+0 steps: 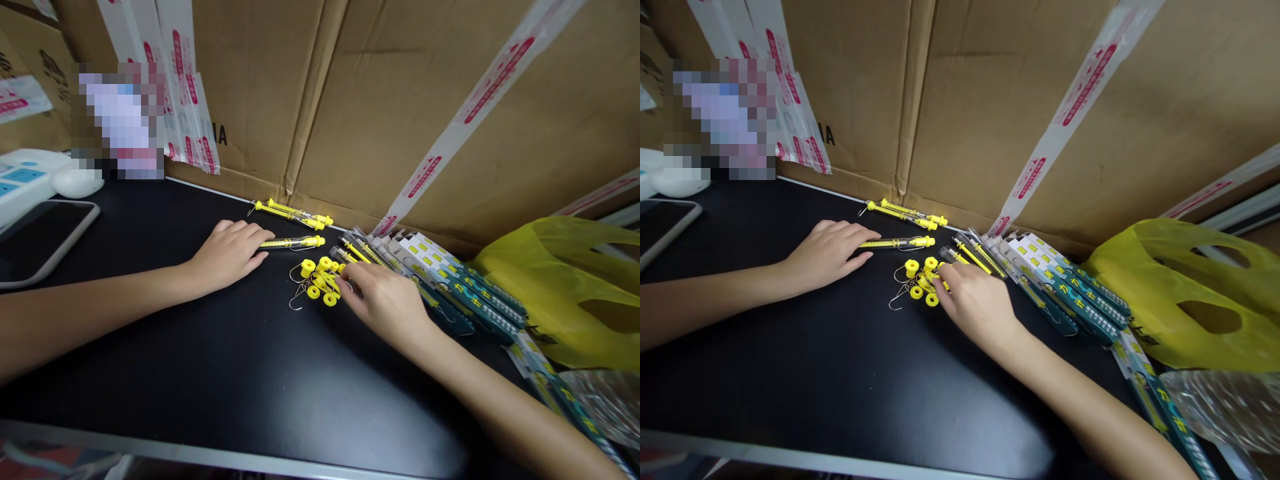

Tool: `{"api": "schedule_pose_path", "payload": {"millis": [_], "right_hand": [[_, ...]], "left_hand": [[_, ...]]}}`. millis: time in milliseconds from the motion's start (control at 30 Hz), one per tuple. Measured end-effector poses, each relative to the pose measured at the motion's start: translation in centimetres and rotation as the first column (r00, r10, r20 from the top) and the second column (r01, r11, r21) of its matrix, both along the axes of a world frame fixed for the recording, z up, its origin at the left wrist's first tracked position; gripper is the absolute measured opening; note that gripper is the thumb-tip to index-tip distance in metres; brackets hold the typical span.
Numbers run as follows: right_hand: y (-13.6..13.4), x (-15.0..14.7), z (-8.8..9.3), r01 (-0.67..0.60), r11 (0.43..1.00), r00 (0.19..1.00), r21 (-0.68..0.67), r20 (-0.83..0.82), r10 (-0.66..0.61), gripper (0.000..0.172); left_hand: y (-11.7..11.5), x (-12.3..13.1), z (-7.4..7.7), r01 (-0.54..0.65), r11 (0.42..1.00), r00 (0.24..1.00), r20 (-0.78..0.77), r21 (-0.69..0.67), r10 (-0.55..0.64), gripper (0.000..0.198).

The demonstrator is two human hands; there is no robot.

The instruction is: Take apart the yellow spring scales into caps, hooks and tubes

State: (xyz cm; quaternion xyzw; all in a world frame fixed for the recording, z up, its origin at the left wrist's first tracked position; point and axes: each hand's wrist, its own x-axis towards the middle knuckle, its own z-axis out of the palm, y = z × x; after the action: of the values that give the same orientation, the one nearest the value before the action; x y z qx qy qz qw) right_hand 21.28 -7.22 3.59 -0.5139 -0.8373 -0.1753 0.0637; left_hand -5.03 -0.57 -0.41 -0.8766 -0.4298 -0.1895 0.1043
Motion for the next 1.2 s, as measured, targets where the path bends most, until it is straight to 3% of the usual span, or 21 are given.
{"api": "schedule_pose_path", "payload": {"millis": [167,300,500,633,733,833,1067,1200], "right_hand": [[-1.8,-1.3,-1.4,-0.192,0.977,0.981,-0.088,-0.003,0.193,0.023],[-2.3,-1.6,-1.9,-0.268,0.956,0.963,-0.119,-0.012,0.268,0.024],[-1.8,-1.4,-2.0,-0.277,0.959,0.957,-0.057,-0.109,0.270,0.020],[-0.6,-0.6,-1.7,-0.182,0.983,0.934,0.029,-0.307,0.182,0.014],[0.5,0.2,-1.3,-0.087,0.996,0.856,0.015,-0.510,0.083,0.013],[1.3,0.8,-1.0,-0.081,0.996,0.743,-0.027,-0.668,0.043,0.022],[1.5,1.0,-1.5,-0.210,0.973,0.605,-0.098,-0.795,0.051,0.023],[0.9,0.7,-1.6,-0.328,0.941,0.459,-0.084,-0.885,0.081,0.026]], "left_hand": [[-0.1,0.0,-0.1,-0.049,0.999,0.998,-0.044,-0.016,0.049,0.031],[0.0,0.1,-0.2,-0.066,0.998,0.996,-0.062,-0.007,0.066,0.031],[0.3,-0.1,-0.7,-0.034,0.999,0.999,-0.033,-0.023,0.033,0.028],[0.2,-0.1,-0.5,-0.006,1.000,0.998,0.056,0.002,0.006,0.027],[-0.2,0.1,-0.1,0.038,0.999,0.989,0.139,0.027,-0.041,0.028],[-0.7,0.2,0.4,0.084,0.995,0.973,0.214,0.047,-0.092,0.028],[-1.2,0.5,0.7,0.192,0.975,0.905,0.364,0.113,-0.220,0.029],[-1.3,0.6,0.6,0.223,0.964,0.893,0.367,0.144,-0.262,0.029]]}}
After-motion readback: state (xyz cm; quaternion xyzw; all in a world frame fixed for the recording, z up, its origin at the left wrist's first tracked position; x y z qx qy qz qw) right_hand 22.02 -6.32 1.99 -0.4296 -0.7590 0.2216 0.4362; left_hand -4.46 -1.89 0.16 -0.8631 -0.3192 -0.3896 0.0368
